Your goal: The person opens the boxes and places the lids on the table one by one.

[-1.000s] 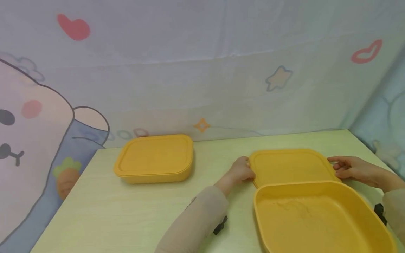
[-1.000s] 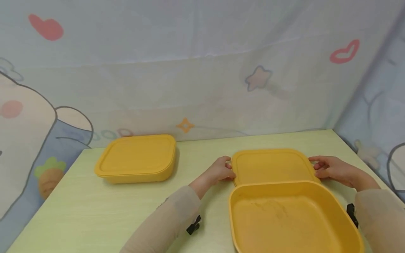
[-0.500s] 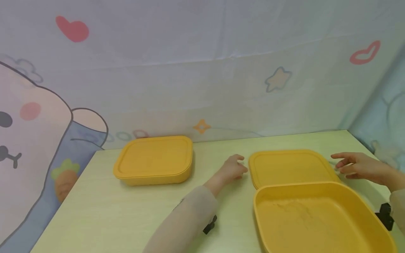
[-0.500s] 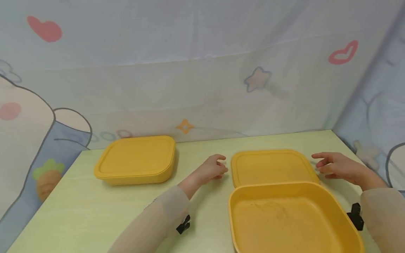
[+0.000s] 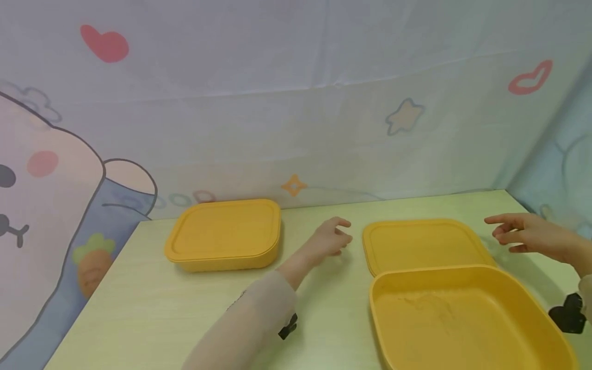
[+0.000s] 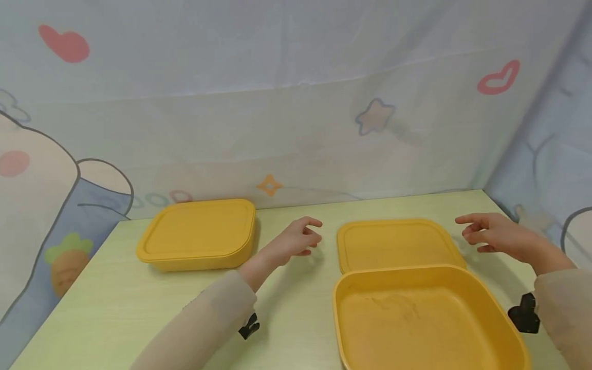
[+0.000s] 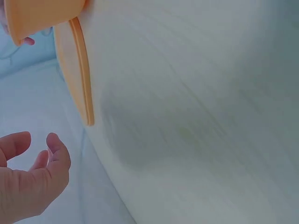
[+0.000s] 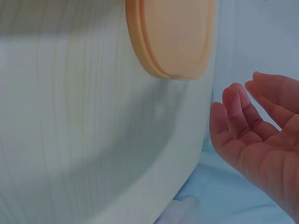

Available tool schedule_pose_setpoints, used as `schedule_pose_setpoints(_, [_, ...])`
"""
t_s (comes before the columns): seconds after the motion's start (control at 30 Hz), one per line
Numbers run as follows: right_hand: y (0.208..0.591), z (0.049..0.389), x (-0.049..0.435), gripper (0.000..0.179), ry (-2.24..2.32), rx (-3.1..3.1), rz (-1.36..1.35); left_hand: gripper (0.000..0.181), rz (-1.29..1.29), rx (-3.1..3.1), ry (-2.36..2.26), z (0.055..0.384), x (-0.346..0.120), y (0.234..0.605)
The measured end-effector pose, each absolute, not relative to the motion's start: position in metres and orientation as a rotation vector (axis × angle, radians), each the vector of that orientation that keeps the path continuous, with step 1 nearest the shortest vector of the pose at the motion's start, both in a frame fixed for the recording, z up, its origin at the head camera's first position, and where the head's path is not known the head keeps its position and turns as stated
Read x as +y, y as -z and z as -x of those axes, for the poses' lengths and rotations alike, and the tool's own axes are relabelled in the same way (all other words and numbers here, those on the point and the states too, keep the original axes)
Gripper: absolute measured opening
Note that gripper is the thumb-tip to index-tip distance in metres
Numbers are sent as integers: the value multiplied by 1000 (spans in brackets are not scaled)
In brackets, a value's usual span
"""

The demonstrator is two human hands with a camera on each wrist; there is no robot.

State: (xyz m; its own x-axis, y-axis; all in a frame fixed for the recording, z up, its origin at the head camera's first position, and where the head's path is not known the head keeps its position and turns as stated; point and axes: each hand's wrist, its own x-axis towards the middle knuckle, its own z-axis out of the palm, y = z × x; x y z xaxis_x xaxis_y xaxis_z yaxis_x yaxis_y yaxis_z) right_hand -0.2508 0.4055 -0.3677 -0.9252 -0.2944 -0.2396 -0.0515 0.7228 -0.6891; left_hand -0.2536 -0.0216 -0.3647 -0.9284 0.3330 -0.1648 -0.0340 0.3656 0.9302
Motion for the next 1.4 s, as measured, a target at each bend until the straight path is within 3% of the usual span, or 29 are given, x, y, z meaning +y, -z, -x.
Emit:
schedule_pose_setpoints(0.7, [342, 244, 382, 53, 1052, 2702, 316, 38, -373, 2340, -1528, 228, -76, 329])
schedule_pose_setpoints(0.87, [333, 244, 376, 35, 1113, 2696, 328, 38, -376, 2339, -1520, 222, -92, 325])
schedule_pose_setpoints(1.23, [324, 238, 353, 43, 1101, 2673, 413, 37, -338, 2450, -1434, 208, -131, 320])
schedule_pose_setpoints(1.4, [319, 235, 342, 36, 1131, 2645, 463, 38, -323, 2457, -1439, 201, -150, 316])
